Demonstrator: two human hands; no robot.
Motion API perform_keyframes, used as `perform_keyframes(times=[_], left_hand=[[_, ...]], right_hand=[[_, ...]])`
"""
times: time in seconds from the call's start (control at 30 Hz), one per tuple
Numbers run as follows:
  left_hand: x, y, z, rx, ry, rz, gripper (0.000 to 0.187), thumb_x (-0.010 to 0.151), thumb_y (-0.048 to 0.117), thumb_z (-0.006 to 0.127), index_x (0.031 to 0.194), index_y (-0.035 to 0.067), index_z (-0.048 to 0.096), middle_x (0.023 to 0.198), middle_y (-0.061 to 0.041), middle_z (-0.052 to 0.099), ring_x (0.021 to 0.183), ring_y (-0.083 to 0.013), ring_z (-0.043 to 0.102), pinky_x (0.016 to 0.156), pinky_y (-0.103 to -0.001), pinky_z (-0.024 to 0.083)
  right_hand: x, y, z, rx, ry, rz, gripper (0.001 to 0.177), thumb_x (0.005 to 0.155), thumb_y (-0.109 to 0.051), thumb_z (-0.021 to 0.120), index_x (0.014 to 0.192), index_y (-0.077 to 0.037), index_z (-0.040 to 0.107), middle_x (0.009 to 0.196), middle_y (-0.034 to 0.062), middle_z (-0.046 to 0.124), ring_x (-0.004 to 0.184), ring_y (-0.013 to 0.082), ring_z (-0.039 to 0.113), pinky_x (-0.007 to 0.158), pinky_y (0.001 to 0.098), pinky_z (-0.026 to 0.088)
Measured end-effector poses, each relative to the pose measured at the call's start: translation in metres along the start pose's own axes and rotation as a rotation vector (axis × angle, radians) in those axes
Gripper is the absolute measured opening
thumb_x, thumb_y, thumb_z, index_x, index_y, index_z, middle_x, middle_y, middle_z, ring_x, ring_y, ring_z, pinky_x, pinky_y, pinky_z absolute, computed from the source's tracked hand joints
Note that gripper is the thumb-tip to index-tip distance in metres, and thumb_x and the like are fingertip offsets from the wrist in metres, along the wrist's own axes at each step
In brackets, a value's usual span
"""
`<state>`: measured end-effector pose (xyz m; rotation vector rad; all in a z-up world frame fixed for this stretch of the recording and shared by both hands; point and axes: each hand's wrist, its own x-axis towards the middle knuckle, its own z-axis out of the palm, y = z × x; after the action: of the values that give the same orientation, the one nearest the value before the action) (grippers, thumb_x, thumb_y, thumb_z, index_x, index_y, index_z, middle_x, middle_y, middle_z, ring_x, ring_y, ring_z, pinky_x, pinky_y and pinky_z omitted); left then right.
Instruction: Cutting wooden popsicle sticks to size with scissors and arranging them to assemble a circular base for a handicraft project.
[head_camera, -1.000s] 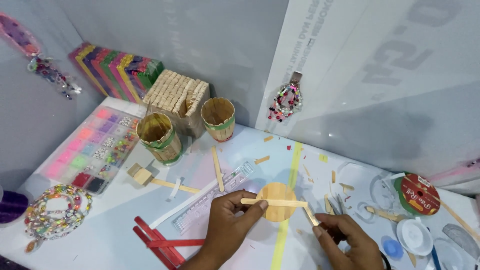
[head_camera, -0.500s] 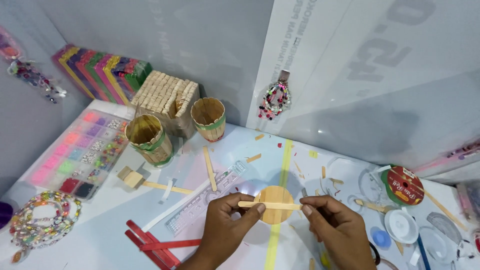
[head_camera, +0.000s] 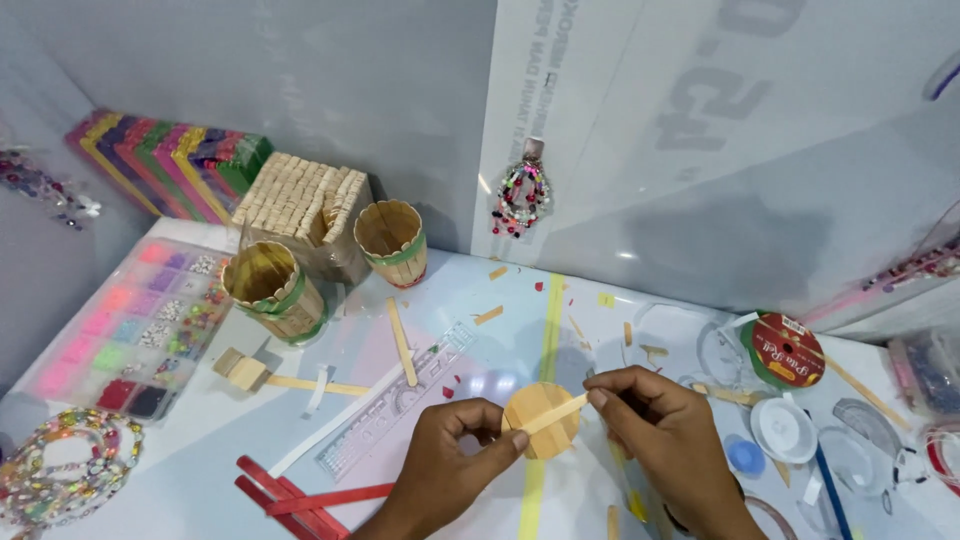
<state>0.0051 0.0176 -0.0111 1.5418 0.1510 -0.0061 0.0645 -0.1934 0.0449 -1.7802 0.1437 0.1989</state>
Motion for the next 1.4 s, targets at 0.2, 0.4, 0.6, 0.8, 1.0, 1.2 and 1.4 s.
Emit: perform_keyframes(times=[0.2, 0.4, 0.6, 0.8, 1.0, 1.2, 1.4], left_hand=[[-0.005, 0.018, 0.004, 0.015, -0.128, -0.044, 0.011, 0.083, 0.019, 0.08, 0.08, 0.009, 0.083, 0.072, 0.003, 0.078, 0.067, -0.0074, 0.06, 0.064, -0.026, 0.048], [-0.005, 0.011, 0.011, -0.131, -0.121, -0.074, 0.011, 0.081, 0.008, 0.084, 0.088, 0.001, 0.085, 0.079, -0.005, 0.083, 0.075, -0.0111, 0.074, 0.069, -0.026, 0.061], [-0.005, 0.009, 0.008, 0.273, 0.257, 0.487, 0.008, 0.077, 0.019, 0.086, 0.08, 0.013, 0.081, 0.073, 0.002, 0.08, 0.067, -0.0105, 0.073, 0.062, -0.026, 0.058], [-0.006, 0.026, 0.006, 0.623, 0.378, 1.082, 0.016, 0.077, 0.003, 0.082, 0.089, 0.01, 0.076, 0.082, -0.001, 0.073, 0.072, -0.017, 0.07, 0.065, -0.03, 0.048], [-0.01, 0.029, 0.001, 0.783, 0.337, 1.245, 0.007, 0.09, 0.011, 0.069, 0.094, 0.008, 0.075, 0.09, -0.006, 0.076, 0.079, -0.0217, 0.072, 0.072, -0.035, 0.048], [-0.023, 0.029, 0.005, 0.612, 0.283, 0.872, 0.07, 0.084, 0.05, 0.06, 0.133, 0.0, 0.061, 0.122, -0.015, 0.07, 0.117, -0.0303, 0.068, 0.102, -0.047, 0.048], [-0.003, 0.034, -0.005, 0.247, 0.046, 0.138, 0.059, 0.074, 0.036, 0.085, 0.129, 0.02, 0.074, 0.1, 0.002, 0.084, 0.1, -0.0112, 0.079, 0.093, -0.031, 0.056]], right_hand=[[0.004, -0.014, -0.003, -0.225, -0.211, -0.032, 0.013, 0.088, -0.007, 0.078, 0.088, -0.001, 0.089, 0.071, 0.0045, 0.074, 0.059, 0.0119, 0.048, 0.056, 0.0262, 0.039], [0.004, -0.019, 0.005, -0.334, -0.398, -0.152, 0.013, 0.088, -0.015, 0.076, 0.088, -0.009, 0.088, 0.08, -0.0014, 0.075, 0.068, 0.0104, 0.059, 0.066, 0.0277, 0.047], [-0.009, -0.014, 0.013, -0.288, -0.098, -0.119, 0.015, 0.086, -0.014, 0.079, 0.095, -0.009, 0.09, 0.077, -0.0023, 0.075, 0.062, 0.0096, 0.054, 0.061, 0.024, 0.045], [-0.025, -0.005, 0.018, -0.196, -0.082, -0.063, 0.017, 0.082, -0.012, 0.089, 0.071, -0.002, 0.081, 0.056, 0.0019, 0.06, 0.053, 0.0103, 0.045, 0.053, 0.0262, 0.039], [-0.024, -0.006, 0.018, -0.176, -0.049, 0.094, 0.019, 0.085, -0.007, 0.086, 0.069, 0.003, 0.083, 0.059, 0.0072, 0.062, 0.059, 0.0147, 0.05, 0.057, 0.0302, 0.042], [-0.011, -0.003, -0.002, -0.214, -0.131, -0.116, 0.016, 0.087, -0.013, 0.08, 0.076, -0.002, 0.082, 0.063, 0.0032, 0.071, 0.057, 0.0109, 0.052, 0.057, 0.0267, 0.042], [0.004, -0.003, -0.018, -0.362, -0.364, -0.194, 0.018, 0.09, -0.022, 0.077, 0.081, -0.008, 0.083, 0.068, -0.0004, 0.069, 0.061, 0.0113, 0.054, 0.06, 0.0286, 0.043]])
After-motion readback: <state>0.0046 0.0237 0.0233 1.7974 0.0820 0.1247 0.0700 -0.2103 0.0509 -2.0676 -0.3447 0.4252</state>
